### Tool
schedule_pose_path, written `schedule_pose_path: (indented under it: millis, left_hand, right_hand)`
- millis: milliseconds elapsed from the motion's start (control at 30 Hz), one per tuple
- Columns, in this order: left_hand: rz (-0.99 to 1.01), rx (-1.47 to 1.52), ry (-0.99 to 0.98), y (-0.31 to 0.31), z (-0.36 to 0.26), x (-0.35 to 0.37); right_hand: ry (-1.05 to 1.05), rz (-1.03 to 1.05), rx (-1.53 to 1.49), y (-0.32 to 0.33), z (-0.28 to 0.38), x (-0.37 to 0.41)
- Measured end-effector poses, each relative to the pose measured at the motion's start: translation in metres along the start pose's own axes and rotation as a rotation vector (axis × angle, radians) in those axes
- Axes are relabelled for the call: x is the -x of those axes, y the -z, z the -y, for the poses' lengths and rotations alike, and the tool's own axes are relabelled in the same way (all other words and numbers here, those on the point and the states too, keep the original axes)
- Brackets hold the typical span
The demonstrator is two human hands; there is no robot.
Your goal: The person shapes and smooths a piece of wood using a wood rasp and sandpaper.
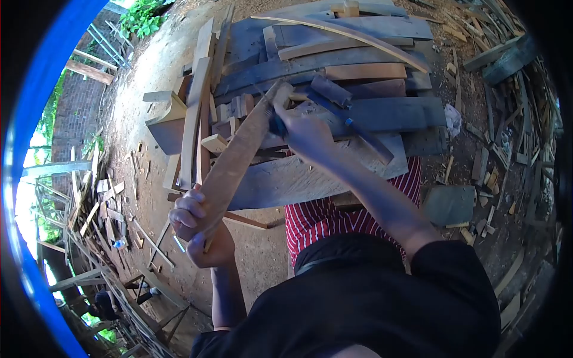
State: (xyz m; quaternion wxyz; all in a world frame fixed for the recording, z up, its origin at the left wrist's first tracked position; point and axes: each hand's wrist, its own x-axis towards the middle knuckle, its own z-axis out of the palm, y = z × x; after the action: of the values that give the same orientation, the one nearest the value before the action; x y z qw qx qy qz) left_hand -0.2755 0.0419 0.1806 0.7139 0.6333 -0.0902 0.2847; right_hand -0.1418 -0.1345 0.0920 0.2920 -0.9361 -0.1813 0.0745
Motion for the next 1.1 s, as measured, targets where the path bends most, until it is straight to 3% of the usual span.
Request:
schedule_pose_path:
  millis: [33, 133, 200, 267, 367, 433, 567, 633, 733, 867, 1000, 1067, 1100]
  left_hand:
    - [-0.130, -0.023, 0.013, -0.008, -0.001, 0.000]
    - [-0.052, 0.032, 0.026, 0.008, 0.001, 0.002]
    - [-0.014, -0.004, 0.017, 0.013, 0.001, 0.006]
    - [0.011, -0.045, 0.035, 0.009, 0.002, 0.007]
    - [-0.154, -0.062, 0.015, -0.006, 0.002, 0.009]
    - [-0.107, -0.093, 0.016, -0.007, 0.001, 0.010]
    - [-0.133, -0.071, 0.011, -0.006, 0.001, 0.007]
    - [-0.057, -0.135, 0.006, -0.006, 0.001, 0.013]
    - [-0.111, -0.059, -0.012, -0.011, 0.003, 0.012]
    - [-0.146, -0.046, 0.018, -0.008, 0.001, 0.009]
    - [-0.109, -0.083, 0.016, -0.003, 0.003, 0.011]
    - [-0.076, -0.073, 0.007, -0.005, 0.003, 0.013]
    - [-0.100, -0.055, 0.000, -0.007, 0.004, 0.013]
  right_hand:
    - [0.001, -0.011, -0.044, -0.004, -0.006, -0.018]
    - [-0.003, -0.017, -0.087, -0.011, -0.009, -0.034]
    - [0.084, -0.206, -0.128, -0.020, -0.008, -0.017]
    - [0.040, -0.094, -0.051, 0.004, 0.012, 0.011]
    - [-0.040, 0.051, -0.078, 0.002, 0.010, 0.010]
    - [0.002, -0.092, -0.157, -0.014, -0.004, -0.021]
    - [0.020, -0.108, -0.132, -0.015, -0.005, -0.015]
    - [-0.029, 0.025, -0.025, 0.005, 0.020, 0.022]
    - [-0.045, 0.041, -0.115, 0.005, 0.019, 0.026]
    - [0.032, -0.116, -0.103, -0.022, -0.008, -0.024]
    - [0.070, -0.148, -0.060, -0.007, 0.008, 0.015]
    - [-0.014, 0.083, 0.016, 0.012, 0.021, 0.046]
    - [-0.026, 0.096, 0.015, 0.007, 0.018, 0.045]
